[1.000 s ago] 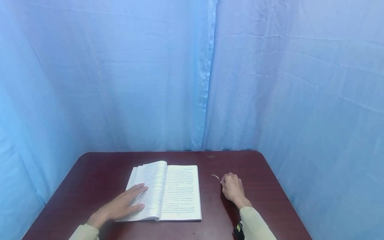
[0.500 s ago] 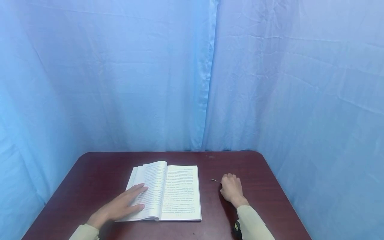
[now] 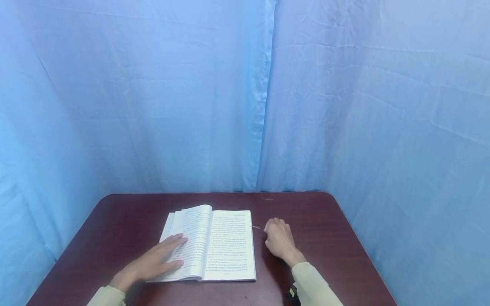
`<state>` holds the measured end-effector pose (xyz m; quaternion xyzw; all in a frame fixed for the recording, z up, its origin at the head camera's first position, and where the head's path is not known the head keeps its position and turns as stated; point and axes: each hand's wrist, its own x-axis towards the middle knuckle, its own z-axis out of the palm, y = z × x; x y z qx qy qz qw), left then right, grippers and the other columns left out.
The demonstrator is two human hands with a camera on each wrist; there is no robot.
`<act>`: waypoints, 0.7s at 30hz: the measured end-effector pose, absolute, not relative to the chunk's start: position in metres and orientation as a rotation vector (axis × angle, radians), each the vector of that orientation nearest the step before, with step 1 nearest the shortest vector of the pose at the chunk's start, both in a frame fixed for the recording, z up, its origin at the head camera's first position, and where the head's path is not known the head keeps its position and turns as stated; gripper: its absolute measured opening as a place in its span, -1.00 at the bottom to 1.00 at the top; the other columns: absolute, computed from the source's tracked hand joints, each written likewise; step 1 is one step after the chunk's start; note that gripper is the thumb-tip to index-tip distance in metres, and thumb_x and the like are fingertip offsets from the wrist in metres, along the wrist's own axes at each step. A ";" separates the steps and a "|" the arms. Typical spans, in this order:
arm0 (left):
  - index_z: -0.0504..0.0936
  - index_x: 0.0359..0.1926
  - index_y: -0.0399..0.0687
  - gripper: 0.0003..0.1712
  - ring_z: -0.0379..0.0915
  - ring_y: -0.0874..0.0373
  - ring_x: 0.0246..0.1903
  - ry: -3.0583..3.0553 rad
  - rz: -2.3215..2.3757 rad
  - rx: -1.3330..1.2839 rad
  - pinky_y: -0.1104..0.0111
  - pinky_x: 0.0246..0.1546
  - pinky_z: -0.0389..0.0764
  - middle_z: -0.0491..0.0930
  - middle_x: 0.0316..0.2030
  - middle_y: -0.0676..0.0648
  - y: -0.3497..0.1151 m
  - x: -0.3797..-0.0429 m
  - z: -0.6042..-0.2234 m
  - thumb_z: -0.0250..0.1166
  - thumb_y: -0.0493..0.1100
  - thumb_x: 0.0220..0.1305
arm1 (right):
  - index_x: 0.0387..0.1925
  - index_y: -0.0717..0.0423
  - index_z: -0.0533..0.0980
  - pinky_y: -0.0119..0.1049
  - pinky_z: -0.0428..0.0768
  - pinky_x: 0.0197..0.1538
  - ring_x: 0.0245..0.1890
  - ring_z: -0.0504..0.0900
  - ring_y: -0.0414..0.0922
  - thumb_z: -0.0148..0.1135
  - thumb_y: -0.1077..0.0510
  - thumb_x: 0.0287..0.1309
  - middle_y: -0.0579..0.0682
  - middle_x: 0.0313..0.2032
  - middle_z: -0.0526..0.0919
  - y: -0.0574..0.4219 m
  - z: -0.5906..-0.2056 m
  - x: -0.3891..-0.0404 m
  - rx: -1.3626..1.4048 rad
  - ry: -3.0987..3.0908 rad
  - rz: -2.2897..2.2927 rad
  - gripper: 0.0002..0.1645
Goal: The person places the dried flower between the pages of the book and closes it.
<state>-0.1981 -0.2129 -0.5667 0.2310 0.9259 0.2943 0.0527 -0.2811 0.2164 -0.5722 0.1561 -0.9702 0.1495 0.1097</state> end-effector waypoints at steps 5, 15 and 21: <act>0.50 0.63 -0.16 -0.19 0.31 -0.48 0.65 2.842 0.876 0.700 -0.42 0.57 0.41 0.42 0.65 -0.35 -0.212 -0.197 -0.569 0.39 0.18 0.59 | -0.32 0.12 0.60 0.03 0.62 -0.05 -0.22 0.58 -0.01 0.36 0.41 0.37 0.00 -0.30 0.65 0.177 -0.566 -0.269 0.546 -2.851 0.458 -0.82; 0.49 0.64 -0.16 -0.20 0.30 -0.49 0.65 2.840 0.892 0.700 -0.43 0.58 0.40 0.42 0.65 -0.36 -0.211 -0.197 -0.570 0.39 0.16 0.60 | -0.35 0.12 0.59 -0.13 0.46 -0.11 -0.29 0.49 -0.07 0.33 0.32 0.44 -0.02 -0.37 0.62 0.126 -0.573 -0.257 0.505 -2.878 0.552 -0.82; 0.48 0.65 -0.15 -0.19 0.28 -0.50 0.66 2.826 0.910 0.686 -0.46 0.58 0.37 0.40 0.66 -0.37 -0.211 -0.196 -0.569 0.39 0.16 0.60 | -0.38 0.05 0.62 -0.13 0.46 -0.06 -0.26 0.59 -0.10 0.30 0.28 0.44 -0.08 -0.37 0.66 0.117 -0.575 -0.254 0.449 -2.865 0.657 -0.80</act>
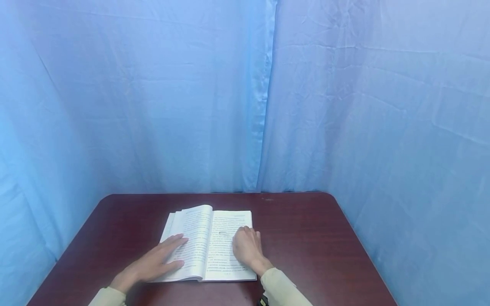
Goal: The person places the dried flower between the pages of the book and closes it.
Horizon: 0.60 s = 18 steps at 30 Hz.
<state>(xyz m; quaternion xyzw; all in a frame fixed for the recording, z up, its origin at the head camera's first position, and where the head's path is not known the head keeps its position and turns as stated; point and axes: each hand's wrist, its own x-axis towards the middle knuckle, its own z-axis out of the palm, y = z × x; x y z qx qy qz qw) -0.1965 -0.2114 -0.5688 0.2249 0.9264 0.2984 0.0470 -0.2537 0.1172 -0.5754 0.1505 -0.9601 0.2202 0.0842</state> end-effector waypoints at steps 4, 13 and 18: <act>0.48 0.65 -0.16 -0.19 0.27 -0.50 0.66 2.824 0.917 0.678 -0.47 0.59 0.35 0.39 0.66 -0.37 -0.212 -0.198 -0.570 0.39 0.16 0.60 | -0.33 0.00 0.66 -0.15 0.44 -0.01 -0.21 0.61 -0.18 0.34 0.27 0.43 -0.13 -0.33 0.68 0.121 -0.574 -0.254 0.502 -2.822 0.771 -0.83; 0.44 0.69 -0.08 0.01 0.20 -0.43 0.72 2.792 0.952 0.600 -0.44 0.63 0.33 0.32 0.73 -0.29 -0.214 -0.195 -0.571 0.46 0.35 0.47 | -0.07 0.13 0.69 0.08 0.61 0.18 0.03 0.62 -0.04 0.41 0.29 0.48 -0.01 -0.05 0.71 0.148 -0.576 -0.250 0.636 -2.816 0.715 -0.93; 0.40 0.71 -0.06 0.17 0.20 -0.41 0.73 2.811 0.928 0.624 -0.43 0.61 0.37 0.29 0.74 -0.27 -0.217 -0.192 -0.570 0.58 0.41 0.30 | 0.13 0.25 0.67 0.28 0.59 0.41 0.36 0.61 0.20 0.40 0.25 0.50 0.19 0.28 0.66 0.165 -0.579 -0.250 0.670 -2.854 0.687 -0.73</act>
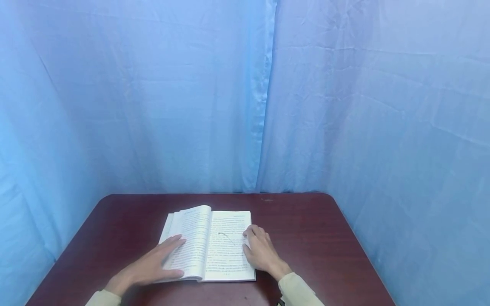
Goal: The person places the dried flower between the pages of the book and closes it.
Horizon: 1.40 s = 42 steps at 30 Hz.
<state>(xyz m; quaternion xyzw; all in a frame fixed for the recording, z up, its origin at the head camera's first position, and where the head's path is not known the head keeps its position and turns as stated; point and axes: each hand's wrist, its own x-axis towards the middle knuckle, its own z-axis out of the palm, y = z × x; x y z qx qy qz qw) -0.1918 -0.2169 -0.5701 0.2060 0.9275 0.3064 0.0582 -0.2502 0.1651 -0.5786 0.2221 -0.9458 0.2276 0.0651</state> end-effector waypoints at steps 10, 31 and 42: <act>0.36 0.74 -0.03 0.38 0.19 -0.46 0.71 2.774 0.906 0.686 -0.44 0.59 0.37 0.25 0.75 -0.29 -0.224 -0.189 -0.570 0.79 0.35 0.02 | 0.59 0.17 0.48 0.44 0.40 0.63 0.69 0.36 0.33 0.53 -0.21 0.40 0.27 0.70 0.34 0.193 -0.581 -0.252 0.758 -3.024 0.763 -0.06; 0.41 0.71 -0.02 0.32 0.26 -0.43 0.69 2.822 0.865 0.722 -0.31 0.58 0.48 0.32 0.73 -0.27 -0.224 -0.187 -0.570 0.83 0.16 -0.03 | 0.65 0.17 0.42 0.43 0.48 0.59 0.66 0.42 0.35 0.52 -0.28 0.41 0.29 0.68 0.37 0.207 -0.577 -0.254 0.776 -3.096 0.760 0.03; 0.46 0.68 0.02 0.29 0.38 -0.35 0.64 2.912 0.839 0.747 -0.17 0.55 0.57 0.40 0.69 -0.22 -0.223 -0.185 -0.573 0.82 0.21 -0.06 | 0.67 0.06 0.42 0.46 0.45 0.59 0.68 0.38 0.36 0.49 -0.32 0.42 0.27 0.70 0.35 0.212 -0.580 -0.257 0.735 -3.118 0.773 0.00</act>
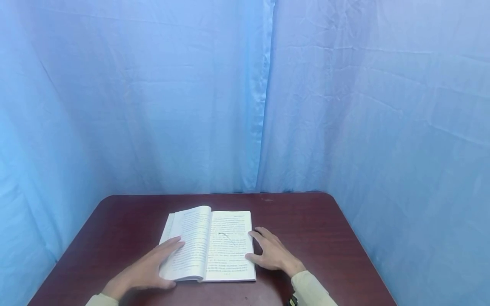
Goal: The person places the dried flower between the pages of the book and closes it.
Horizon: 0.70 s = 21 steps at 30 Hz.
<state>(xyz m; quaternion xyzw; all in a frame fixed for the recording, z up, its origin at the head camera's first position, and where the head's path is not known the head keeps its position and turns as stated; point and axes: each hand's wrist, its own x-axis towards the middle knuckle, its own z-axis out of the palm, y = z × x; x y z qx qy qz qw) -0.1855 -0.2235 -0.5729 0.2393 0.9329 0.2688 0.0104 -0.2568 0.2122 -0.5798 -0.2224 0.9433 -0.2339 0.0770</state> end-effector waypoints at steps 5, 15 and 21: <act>0.48 0.66 -0.02 0.29 0.41 -0.34 0.62 2.947 0.810 0.757 -0.22 0.52 0.58 0.43 0.67 -0.23 -0.222 -0.185 -0.574 0.83 0.17 -0.10 | 0.66 0.06 0.43 0.45 0.46 0.59 0.68 0.39 0.36 0.49 -0.31 0.42 0.27 0.69 0.36 0.213 -0.581 -0.257 -0.684 2.842 -0.691 -0.01; 0.70 0.47 0.03 0.07 0.63 -0.18 0.45 3.166 0.781 0.824 -0.11 0.32 0.76 0.65 0.50 -0.08 -0.219 -0.184 -0.579 0.78 0.14 -0.16 | 0.66 0.05 0.43 0.46 0.46 0.59 0.69 0.37 0.36 0.49 -0.32 0.43 0.27 0.70 0.35 0.215 -0.579 -0.256 -0.667 2.824 -0.706 -0.01; 0.80 0.28 -0.03 -0.06 0.66 -0.15 0.42 3.389 0.756 0.986 -0.05 0.27 0.81 0.75 0.37 -0.06 -0.214 -0.187 -0.582 0.84 0.12 -0.22 | 0.65 0.08 0.44 0.43 0.48 0.59 0.69 0.38 0.34 0.49 -0.32 0.42 0.26 0.69 0.36 0.216 -0.579 -0.257 -0.669 2.831 -0.700 -0.01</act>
